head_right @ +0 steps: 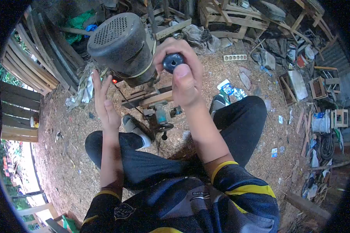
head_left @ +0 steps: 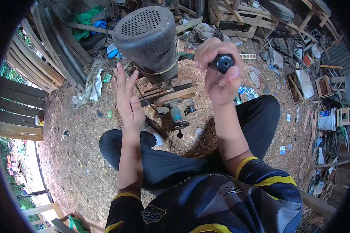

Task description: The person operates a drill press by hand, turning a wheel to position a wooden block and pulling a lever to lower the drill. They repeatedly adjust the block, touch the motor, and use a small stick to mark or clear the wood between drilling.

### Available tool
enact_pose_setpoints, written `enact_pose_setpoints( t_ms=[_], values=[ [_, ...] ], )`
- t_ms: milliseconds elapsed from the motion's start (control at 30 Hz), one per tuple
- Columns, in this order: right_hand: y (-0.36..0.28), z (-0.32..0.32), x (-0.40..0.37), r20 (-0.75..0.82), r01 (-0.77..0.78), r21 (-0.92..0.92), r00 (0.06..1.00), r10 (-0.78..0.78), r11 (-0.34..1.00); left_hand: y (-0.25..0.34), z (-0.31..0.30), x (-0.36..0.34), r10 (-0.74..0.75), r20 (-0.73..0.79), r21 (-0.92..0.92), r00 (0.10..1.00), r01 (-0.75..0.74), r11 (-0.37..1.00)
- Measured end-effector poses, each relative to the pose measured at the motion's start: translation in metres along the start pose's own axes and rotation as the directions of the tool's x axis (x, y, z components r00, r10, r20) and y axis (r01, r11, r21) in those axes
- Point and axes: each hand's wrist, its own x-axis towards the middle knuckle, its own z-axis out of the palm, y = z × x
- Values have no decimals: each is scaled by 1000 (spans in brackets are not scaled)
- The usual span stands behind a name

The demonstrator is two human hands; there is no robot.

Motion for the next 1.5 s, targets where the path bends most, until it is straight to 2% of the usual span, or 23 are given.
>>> enact_pose_setpoints(
  t_ms=[100,200,333,367,467,500,600,633,733,833,933,1033,1067,1100,1133,1167,1200,1233,1267,1333,1400,1467,1500],
  values=[
    [10,5,-15,-86,-38,-41,996,35,998,4,-1,-2,-2,-28,-85,1000,-1,996],
    [45,6,-43,-213,-80,-290,977,17,954,6,-4,-8,-14,-41,-123,999,8,992],
    [86,-6,-80,-304,-291,-496,941,150,818,6,-12,-11,-30,-51,-155,998,22,988],
    [97,-12,-84,-320,-299,-459,934,159,836,4,-12,-13,-20,-84,-218,996,1,976],
    [105,-22,-79,-331,-394,-525,911,246,754,4,-17,-16,-35,-80,-239,996,15,971],
    [113,-24,-77,-352,-348,-560,922,164,752,4,-18,-17,-41,-76,-246,996,21,969],
    [133,-43,-56,-368,-397,-563,906,210,725,3,-20,-18,-55,-67,-254,996,36,966],
    [144,-46,-41,-372,-371,-507,908,190,778,3,-21,-18,-59,-61,-250,996,41,967],
    [153,-56,4,-341,-430,-648,902,266,628,-2,-19,-20,-76,-65,-282,995,54,958],
    [162,-52,26,-411,-579,-608,815,409,543,-1,-21,-18,-108,-77,-310,991,79,947],
    [156,-47,2,-386,-546,-458,833,397,702,-3,-25,-19,-137,-92,-308,986,102,946],
    [110,-20,-76,-492,-568,-527,811,318,632,-14,-27,-17,-139,-88,-283,986,109,953],
    [104,-16,-124,-619,-711,-453,685,384,537,-17,-27,-18,-144,-83,-273,986,116,955],
    [94,-11,-177,-651,-771,-455,630,424,446,-20,-27,-20,-152,-79,-263,985,126,957],
    [81,8,-227,-715,-822,-363,547,435,438,-23,-26,-24,-163,-73,-251,984,140,958],
    [69,12,-284,-722,-878,-414,478,501,241,-20,-27,-26,-180,-59,-258,982,159,953],
    [64,9,-339,-705,-897,-437,300,642,-61,-17,-28,-27,-197,-46,-264,979,179,948],
    [69,10,-392,-671,-815,-537,257,695,-217,-1,-31,-21,-221,-23,-292,975,205,934],
    [62,24,-398,-641,-835,-494,162,750,-242,-1,-28,-22,-229,-28,-292,973,211,933],
    [55,36,-381,-633,-789,-499,49,772,-359,0,-22,-25,-244,-38,-292,969,222,930],
    [66,32,-380,-623,-776,-477,-34,782,-413,-11,-23,-29,-238,-31,-293,971,219,931],
    [69,28,-379,-606,-828,-348,-160,779,-440,-13,-23,-30,-230,-45,-287,972,208,935],
    [66,36,-361,-584,-874,-218,-240,775,-434,-18,-24,-31,-220,-50,-286,974,197,938]
  ],
)
